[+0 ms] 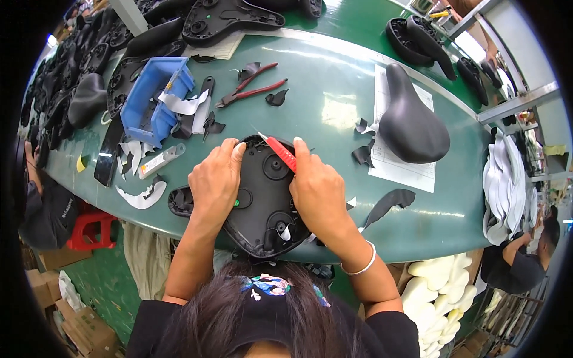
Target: The person is trimming excess fabric from the edges of bicycle seats using a utility knife.
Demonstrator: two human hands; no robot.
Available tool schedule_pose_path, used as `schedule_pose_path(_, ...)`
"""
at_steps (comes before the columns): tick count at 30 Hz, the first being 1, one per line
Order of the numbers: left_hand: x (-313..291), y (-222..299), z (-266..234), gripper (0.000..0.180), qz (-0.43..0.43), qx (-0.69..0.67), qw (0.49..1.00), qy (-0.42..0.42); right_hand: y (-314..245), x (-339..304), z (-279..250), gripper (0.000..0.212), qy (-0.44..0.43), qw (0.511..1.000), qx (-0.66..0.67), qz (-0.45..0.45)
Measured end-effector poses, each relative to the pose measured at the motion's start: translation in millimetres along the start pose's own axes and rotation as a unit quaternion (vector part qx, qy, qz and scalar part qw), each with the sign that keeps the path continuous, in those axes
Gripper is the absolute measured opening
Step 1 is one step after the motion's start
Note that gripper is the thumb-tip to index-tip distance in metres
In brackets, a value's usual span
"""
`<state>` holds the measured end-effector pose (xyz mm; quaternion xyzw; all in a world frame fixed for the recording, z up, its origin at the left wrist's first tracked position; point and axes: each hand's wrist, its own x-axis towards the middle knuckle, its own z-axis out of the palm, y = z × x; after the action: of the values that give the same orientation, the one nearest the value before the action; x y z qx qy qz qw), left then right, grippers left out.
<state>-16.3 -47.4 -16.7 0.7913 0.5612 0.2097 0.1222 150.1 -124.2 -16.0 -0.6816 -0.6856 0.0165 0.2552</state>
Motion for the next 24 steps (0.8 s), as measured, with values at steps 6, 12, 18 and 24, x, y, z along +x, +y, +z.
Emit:
schedule_pose_path(6,16.7,1.2,1.9,0.026,-0.005,-0.003,0.999,0.047,19.9,-0.2,-34.1,0.045,-0.070,0.790,0.545,0.271)
schedule_pose_path(12,28.7,30.0,10.7,0.022,0.330,-0.084,0.939,-0.056,17.6,15.3,-24.7,0.049,0.002,0.940,0.330,0.083)
schedule_pose_path(18,40.2,24.2,20.0,0.016,0.253,-0.138,0.956,-0.046,39.6,-9.8,-50.0,0.051,-0.044,0.991,0.114,0.046)
schedule_pose_path(24,51.4,23.4,11.9,0.013,0.197,-0.176,0.950,0.166,13.0,-29.3,-80.4,0.052,-0.141,0.985,-0.093,0.018)
